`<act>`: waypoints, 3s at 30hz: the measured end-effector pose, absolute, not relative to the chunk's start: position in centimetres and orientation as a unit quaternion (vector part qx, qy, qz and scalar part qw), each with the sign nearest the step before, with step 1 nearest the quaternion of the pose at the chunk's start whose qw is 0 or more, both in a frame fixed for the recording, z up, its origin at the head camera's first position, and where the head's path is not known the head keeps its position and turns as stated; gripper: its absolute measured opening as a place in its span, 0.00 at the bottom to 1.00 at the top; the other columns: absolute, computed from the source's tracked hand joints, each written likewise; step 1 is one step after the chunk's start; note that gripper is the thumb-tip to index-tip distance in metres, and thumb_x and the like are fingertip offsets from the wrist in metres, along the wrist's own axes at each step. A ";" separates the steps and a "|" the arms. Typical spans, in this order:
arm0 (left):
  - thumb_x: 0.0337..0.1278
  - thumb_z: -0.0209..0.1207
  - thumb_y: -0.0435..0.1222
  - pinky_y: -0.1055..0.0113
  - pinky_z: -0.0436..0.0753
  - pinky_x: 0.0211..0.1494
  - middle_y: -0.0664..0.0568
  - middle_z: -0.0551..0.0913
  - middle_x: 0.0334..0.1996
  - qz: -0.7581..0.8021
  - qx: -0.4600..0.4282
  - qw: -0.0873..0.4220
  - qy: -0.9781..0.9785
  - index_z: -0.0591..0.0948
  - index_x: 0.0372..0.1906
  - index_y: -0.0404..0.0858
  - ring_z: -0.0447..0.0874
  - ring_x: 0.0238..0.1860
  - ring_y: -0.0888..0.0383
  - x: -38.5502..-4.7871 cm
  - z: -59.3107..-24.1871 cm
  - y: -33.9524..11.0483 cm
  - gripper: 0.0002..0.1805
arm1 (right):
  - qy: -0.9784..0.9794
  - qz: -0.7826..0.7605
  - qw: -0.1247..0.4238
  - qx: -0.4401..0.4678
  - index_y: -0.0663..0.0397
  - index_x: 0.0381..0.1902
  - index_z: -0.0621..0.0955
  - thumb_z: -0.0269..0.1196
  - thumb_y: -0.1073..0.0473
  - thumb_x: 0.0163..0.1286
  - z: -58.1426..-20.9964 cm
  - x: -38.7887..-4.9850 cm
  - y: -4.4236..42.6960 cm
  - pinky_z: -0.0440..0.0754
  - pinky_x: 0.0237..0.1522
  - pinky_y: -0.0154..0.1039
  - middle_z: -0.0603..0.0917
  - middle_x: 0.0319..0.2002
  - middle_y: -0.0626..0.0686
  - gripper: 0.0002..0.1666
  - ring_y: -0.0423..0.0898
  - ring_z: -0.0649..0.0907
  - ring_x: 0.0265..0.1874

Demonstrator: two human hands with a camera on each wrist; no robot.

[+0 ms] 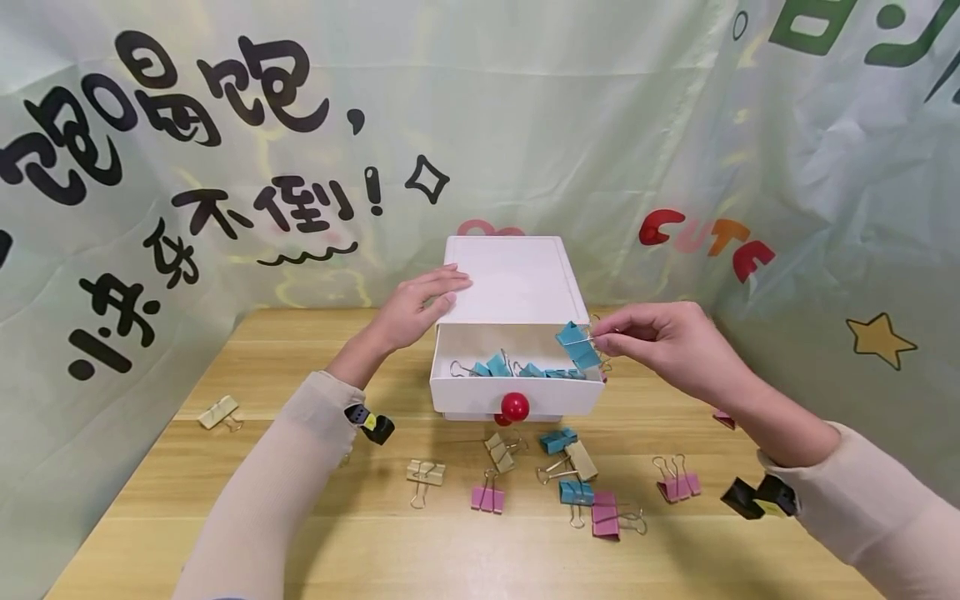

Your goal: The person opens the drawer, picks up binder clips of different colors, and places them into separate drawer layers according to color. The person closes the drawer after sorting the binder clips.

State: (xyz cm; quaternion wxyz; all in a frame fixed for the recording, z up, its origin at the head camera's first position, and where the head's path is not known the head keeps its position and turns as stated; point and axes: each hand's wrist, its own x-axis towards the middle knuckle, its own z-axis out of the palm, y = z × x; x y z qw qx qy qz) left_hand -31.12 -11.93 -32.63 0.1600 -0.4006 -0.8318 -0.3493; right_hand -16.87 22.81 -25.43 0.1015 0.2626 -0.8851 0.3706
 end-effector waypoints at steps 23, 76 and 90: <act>0.73 0.47 0.43 0.58 0.59 0.74 0.51 0.77 0.63 -0.354 -0.402 0.160 -0.829 0.80 0.61 0.39 0.64 0.70 0.57 -31.1 -32.8 -11.9 0.21 | -0.912 0.259 0.054 0.312 0.49 0.37 0.88 0.68 0.63 0.64 -26.0 -19.1 20.2 0.80 0.24 0.34 0.87 0.31 0.44 0.05 0.40 0.81 0.23; 0.73 0.47 0.43 0.59 0.59 0.74 0.51 0.77 0.63 -0.354 -0.398 0.153 -0.832 0.79 0.62 0.39 0.63 0.71 0.57 -31.1 -32.9 -11.8 0.21 | -0.893 0.217 0.248 0.305 0.49 0.54 0.83 0.73 0.63 0.57 -31.4 -14.6 25.2 0.83 0.33 0.31 0.85 0.49 0.47 0.25 0.45 0.85 0.45; 0.73 0.46 0.43 0.59 0.59 0.73 0.51 0.77 0.63 -0.352 -0.398 0.161 -0.831 0.80 0.61 0.39 0.63 0.71 0.58 -31.2 -32.7 -11.7 0.22 | -0.871 0.235 0.218 0.372 0.50 0.58 0.80 0.75 0.61 0.53 -35.5 -13.7 26.9 0.65 0.60 0.21 0.82 0.54 0.47 0.32 0.46 0.80 0.54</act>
